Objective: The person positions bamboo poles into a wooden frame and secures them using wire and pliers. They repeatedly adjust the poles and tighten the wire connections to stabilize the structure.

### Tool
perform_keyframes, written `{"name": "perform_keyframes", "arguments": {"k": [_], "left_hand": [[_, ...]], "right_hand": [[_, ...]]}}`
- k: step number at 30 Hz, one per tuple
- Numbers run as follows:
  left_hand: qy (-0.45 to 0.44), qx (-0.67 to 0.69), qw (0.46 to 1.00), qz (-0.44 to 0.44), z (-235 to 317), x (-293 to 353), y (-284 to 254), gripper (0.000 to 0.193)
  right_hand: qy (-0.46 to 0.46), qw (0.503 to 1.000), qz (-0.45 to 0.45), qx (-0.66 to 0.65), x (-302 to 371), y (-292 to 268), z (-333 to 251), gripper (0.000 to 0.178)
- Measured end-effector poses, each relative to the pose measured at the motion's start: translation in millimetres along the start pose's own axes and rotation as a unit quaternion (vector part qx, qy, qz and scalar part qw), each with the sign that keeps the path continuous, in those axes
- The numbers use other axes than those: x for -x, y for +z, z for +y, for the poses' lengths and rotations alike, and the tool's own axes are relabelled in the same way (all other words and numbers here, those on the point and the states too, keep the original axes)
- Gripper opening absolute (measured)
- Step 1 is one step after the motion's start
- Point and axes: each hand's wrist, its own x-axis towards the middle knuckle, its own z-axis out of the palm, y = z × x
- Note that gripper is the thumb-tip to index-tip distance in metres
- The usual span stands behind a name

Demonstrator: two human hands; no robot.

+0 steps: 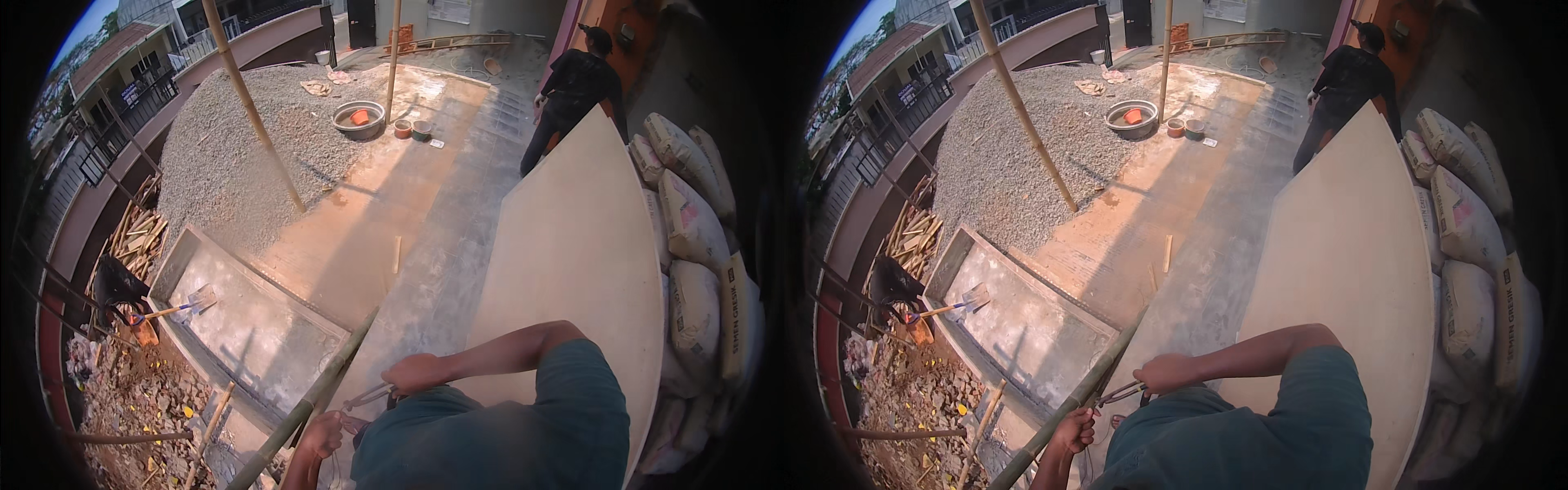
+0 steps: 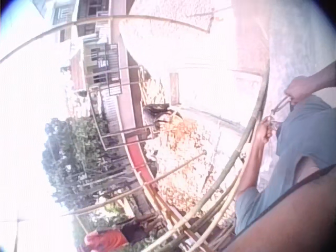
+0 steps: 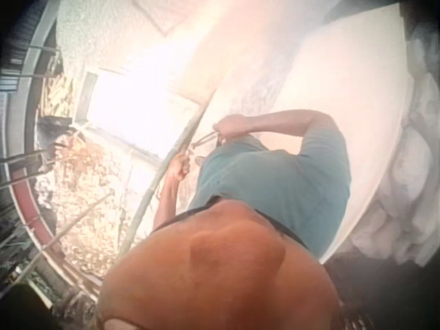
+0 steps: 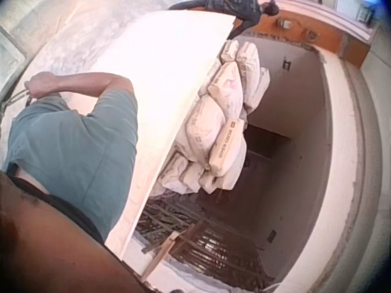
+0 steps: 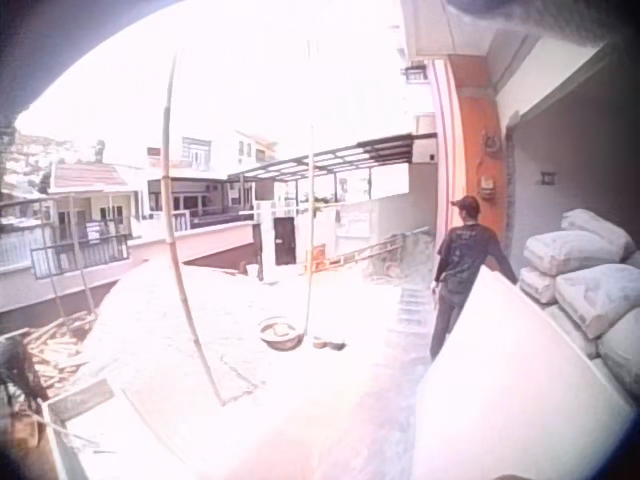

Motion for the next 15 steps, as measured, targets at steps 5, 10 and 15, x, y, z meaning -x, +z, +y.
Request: {"name": "perform_keyframes", "arguments": {"k": [5,10,15], "left_hand": [[0.055,-0.259,0.964,-0.027,21.4,-24.1,-41.2,0.023],[0.317,-0.660,0.679,0.052,20.5,-9.2,-26.4,0.017],[0.373,-0.659,0.642,0.123,17.4,-2.9,-10.9,0.018]], "right_hand": [[0.060,0.998,0.027,-0.004,-21.7,45.1,0.9,0.044],[0.015,0.999,0.000,-0.042,-44.1,87.9,19.7,0.052],[0.066,0.977,-0.131,-0.153,-40.7,50.9,2.3,0.065]]}}
